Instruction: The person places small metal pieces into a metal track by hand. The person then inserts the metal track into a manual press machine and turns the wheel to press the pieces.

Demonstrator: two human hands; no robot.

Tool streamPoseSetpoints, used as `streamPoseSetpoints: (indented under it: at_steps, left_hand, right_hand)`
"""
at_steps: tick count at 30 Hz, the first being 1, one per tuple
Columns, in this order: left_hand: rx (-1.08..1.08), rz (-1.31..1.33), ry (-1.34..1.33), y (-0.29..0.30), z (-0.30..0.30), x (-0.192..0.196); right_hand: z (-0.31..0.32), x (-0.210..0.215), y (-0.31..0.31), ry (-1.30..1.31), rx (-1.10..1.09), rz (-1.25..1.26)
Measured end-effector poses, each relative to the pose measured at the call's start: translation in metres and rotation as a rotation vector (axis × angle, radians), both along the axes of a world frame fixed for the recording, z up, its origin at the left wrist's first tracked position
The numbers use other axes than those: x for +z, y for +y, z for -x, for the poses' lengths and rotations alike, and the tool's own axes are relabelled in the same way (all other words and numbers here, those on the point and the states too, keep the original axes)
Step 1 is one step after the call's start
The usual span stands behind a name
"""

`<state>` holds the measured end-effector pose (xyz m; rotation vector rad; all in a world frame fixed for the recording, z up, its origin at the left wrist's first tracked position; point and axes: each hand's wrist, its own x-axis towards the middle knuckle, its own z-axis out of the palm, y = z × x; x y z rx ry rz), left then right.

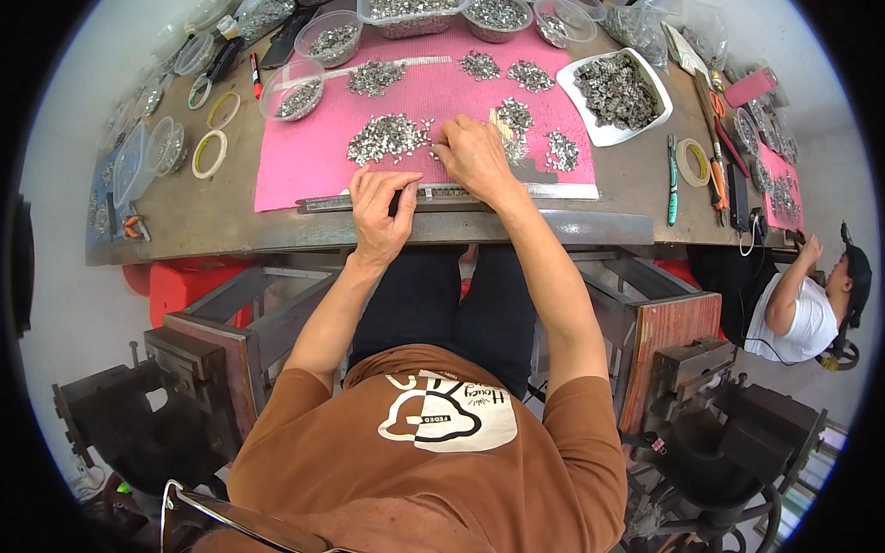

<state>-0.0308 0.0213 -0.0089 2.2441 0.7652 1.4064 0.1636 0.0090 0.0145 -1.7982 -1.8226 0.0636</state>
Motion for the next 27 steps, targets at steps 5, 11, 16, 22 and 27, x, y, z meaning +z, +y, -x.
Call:
streamPoseSetpoints:
  at_steps: [5, 11, 16, 22, 27]
  left_hand:
    - [-0.003, -0.001, 0.006, -0.001, 0.000, -0.002]
    - [-0.022, 0.012, 0.040, -0.001, 0.002, 0.006]
    - [-0.051, -0.036, 0.112, -0.010, -0.019, 0.014]
    - [-0.002, -0.067, 0.237, -0.014, -0.037, 0.005]
    - [0.001, -0.048, 0.265, -0.015, -0.035, 0.007]
  right_hand:
    - [0.000, -0.002, 0.001, -0.045, 0.027, -0.015]
    - [-0.015, 0.017, -0.048, 0.030, 0.050, -0.138]
    - [-0.010, 0.011, -0.087, 0.080, 0.025, -0.204]
    - [-0.006, -0.002, -0.091, 0.004, 0.017, -0.272]
    - [-0.006, -0.010, -0.092, 0.234, -0.017, -0.258]
